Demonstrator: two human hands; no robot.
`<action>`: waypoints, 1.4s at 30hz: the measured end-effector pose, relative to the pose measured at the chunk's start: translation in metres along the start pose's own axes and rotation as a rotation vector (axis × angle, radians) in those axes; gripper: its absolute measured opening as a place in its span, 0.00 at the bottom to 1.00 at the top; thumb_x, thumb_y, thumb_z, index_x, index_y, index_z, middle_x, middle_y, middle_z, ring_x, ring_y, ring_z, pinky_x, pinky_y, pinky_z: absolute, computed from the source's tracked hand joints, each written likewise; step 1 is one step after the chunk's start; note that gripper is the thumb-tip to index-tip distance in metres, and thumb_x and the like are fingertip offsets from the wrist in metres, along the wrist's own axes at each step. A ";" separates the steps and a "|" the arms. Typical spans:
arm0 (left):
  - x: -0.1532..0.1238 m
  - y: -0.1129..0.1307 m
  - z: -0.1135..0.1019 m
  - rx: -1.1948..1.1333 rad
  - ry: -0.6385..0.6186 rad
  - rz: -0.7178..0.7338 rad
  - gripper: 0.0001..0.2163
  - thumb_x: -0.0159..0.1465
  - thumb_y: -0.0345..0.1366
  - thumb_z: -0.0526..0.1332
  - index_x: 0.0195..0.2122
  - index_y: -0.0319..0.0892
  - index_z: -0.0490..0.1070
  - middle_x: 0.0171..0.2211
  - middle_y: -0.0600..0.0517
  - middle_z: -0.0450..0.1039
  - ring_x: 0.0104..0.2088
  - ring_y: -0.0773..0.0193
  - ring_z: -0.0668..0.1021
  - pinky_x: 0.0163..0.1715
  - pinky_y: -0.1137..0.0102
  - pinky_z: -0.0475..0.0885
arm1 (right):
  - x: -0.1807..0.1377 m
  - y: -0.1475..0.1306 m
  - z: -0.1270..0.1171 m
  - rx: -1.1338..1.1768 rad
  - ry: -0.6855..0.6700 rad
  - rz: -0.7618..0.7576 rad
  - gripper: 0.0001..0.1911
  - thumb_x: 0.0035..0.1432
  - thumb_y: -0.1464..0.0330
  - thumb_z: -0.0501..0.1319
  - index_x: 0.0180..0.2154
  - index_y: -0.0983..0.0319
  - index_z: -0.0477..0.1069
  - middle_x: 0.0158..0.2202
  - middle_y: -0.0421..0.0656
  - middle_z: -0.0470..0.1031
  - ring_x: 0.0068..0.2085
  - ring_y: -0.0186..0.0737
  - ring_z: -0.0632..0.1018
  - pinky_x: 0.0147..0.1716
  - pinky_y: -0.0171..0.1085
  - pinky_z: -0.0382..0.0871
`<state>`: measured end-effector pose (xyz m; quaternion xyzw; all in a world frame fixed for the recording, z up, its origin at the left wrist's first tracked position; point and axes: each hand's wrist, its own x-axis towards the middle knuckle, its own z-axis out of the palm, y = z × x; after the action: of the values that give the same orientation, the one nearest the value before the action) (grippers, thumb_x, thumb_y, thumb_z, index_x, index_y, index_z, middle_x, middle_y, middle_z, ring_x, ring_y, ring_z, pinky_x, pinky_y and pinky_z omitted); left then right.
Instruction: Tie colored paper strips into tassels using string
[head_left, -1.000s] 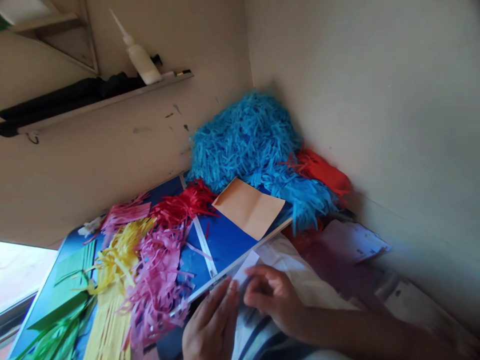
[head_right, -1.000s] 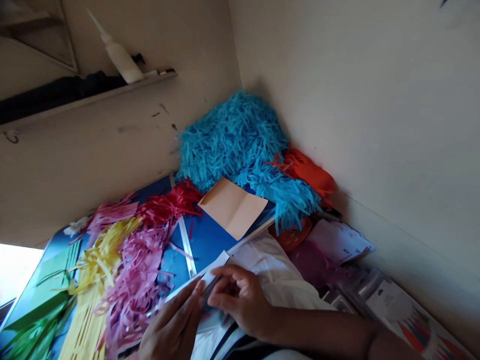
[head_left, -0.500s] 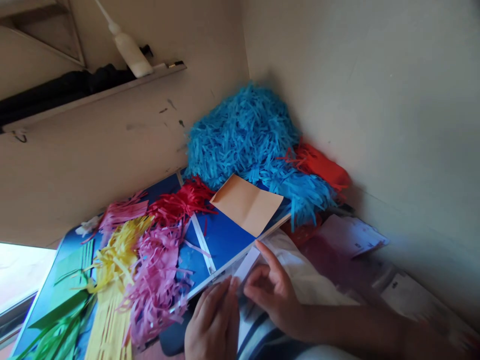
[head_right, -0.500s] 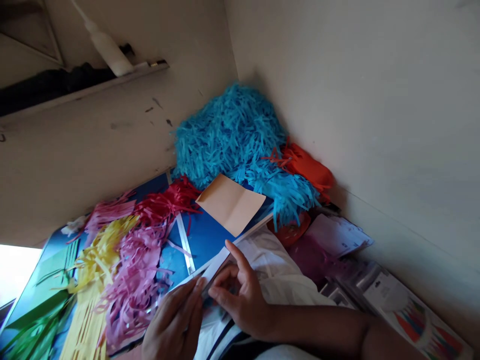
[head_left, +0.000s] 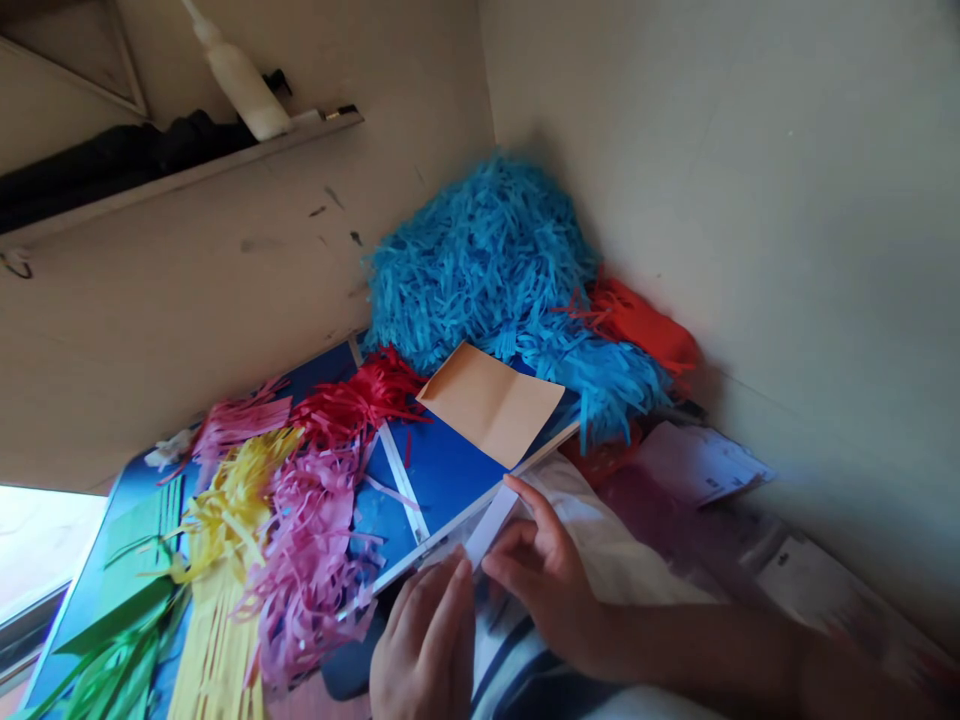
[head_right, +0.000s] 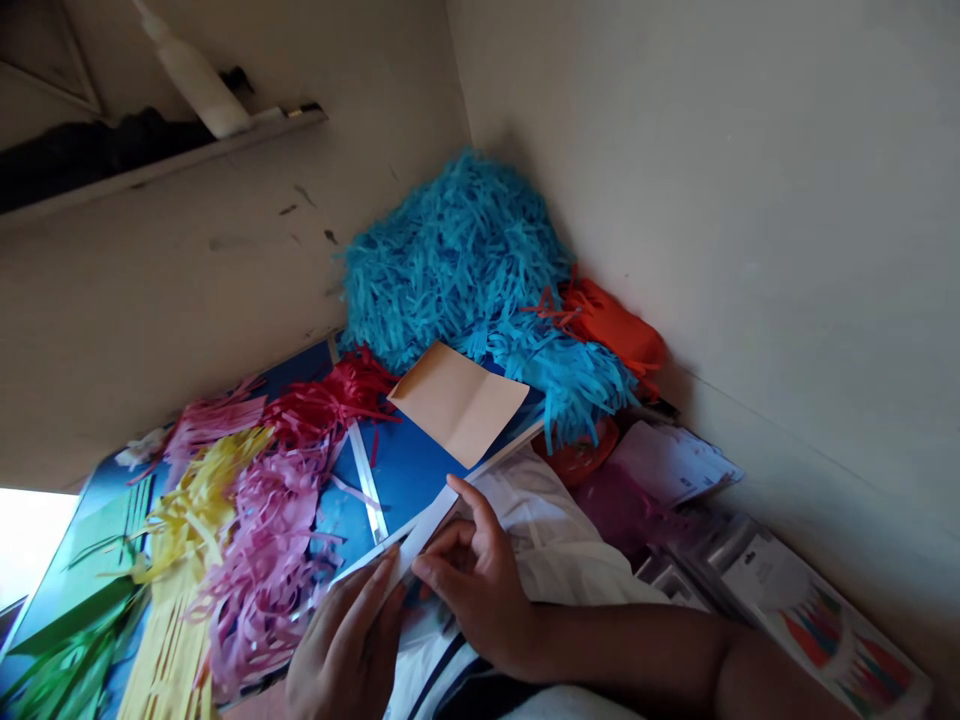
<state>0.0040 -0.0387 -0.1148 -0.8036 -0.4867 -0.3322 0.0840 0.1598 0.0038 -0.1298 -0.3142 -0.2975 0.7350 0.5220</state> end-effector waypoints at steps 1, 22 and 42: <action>0.001 0.000 -0.001 0.014 -0.010 0.012 0.24 0.63 0.22 0.60 0.60 0.40 0.65 0.48 0.42 0.74 0.49 0.58 0.77 0.47 0.66 0.75 | 0.000 0.000 0.000 0.004 0.002 0.000 0.42 0.51 0.65 0.71 0.62 0.57 0.52 0.27 0.33 0.73 0.26 0.33 0.75 0.28 0.34 0.69; 0.015 0.010 -0.006 0.145 -0.086 0.018 0.14 0.68 0.28 0.54 0.52 0.39 0.71 0.46 0.43 0.73 0.46 0.62 0.78 0.47 0.72 0.76 | 0.003 0.001 -0.010 -0.070 0.015 0.005 0.40 0.51 0.67 0.70 0.61 0.57 0.53 0.27 0.34 0.74 0.30 0.35 0.76 0.33 0.35 0.69; 0.016 0.010 0.001 0.074 -0.016 -0.081 0.11 0.65 0.30 0.60 0.48 0.43 0.75 0.44 0.46 0.75 0.41 0.63 0.80 0.41 0.70 0.77 | 0.005 0.001 -0.012 -0.246 0.008 -0.044 0.39 0.54 0.66 0.68 0.62 0.58 0.53 0.28 0.36 0.75 0.31 0.37 0.77 0.33 0.36 0.71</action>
<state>0.0175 -0.0319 -0.1041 -0.7820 -0.5316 -0.3108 0.0965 0.1670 0.0099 -0.1386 -0.3721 -0.3905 0.6800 0.4967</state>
